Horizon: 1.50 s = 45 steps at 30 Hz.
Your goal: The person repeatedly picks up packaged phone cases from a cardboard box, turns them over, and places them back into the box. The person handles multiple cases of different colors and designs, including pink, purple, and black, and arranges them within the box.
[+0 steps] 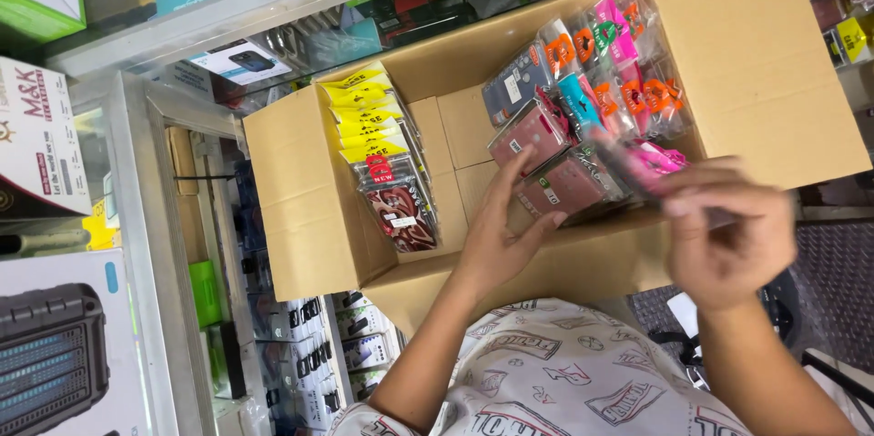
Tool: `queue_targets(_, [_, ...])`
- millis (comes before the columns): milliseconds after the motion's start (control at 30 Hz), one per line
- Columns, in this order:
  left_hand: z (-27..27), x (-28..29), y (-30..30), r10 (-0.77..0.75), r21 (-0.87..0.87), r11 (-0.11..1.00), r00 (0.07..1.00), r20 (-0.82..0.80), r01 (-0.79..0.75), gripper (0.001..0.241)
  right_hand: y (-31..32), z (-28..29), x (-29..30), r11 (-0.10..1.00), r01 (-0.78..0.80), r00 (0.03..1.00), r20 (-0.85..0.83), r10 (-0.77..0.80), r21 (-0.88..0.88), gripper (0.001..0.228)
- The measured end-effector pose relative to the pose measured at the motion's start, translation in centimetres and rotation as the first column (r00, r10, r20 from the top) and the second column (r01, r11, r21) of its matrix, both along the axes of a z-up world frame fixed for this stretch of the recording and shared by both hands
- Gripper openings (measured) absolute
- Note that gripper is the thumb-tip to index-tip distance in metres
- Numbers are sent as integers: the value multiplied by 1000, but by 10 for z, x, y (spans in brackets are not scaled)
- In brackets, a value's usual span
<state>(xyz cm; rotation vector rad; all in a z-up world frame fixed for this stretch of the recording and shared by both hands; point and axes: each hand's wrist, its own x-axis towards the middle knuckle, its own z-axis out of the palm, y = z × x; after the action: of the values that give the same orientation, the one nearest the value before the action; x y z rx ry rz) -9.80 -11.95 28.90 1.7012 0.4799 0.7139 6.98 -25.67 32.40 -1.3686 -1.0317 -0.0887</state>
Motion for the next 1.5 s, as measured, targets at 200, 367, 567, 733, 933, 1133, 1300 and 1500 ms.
queue_targets(200, [-31, -25, 10, 15, -162, 987, 997, 76, -2, 63, 27, -18, -31, 950, -282, 954, 63, 292, -134, 18])
queue_targets(367, [-60, -56, 18, 110, -177, 979, 994, 21, -105, 27, 53, -24, -42, 850, -518, 814, -363, 453, -100, 39])
queue_targets(567, [-75, -82, 23, 223, -482, 866, 966, 134, -133, 31, 85, -64, -44, 758, -485, 859, -79, 505, -437, 28])
queue_targets(733, [-67, -115, 41, 488, -441, 784, 873, 4, -436, 34, 114, -162, -47, 601, -507, 860, -318, 399, -617, 23])
queue_targets(933, [-87, -167, 41, 693, -516, 604, 720, -36, -607, 28, 159, -214, -80, 432, -533, 829, -348, 437, -727, 34])
queue_targets(1133, [-98, -185, 30, 752, -534, 516, 653, -93, -670, 22, 190, -247, -108, 287, -587, 760, -393, 519, -757, 42])
queue_targets(1300, [-100, -191, 27, 757, -557, 506, 648, -80, -659, 23, 200, -232, -127, 268, -541, 781, -357, 513, -797, 47])
queue_targets(1500, [-99, -190, 25, 755, -538, 523, 652, -67, -661, 22, 199, -244, -131, 236, -469, 819, -318, 478, -851, 44])
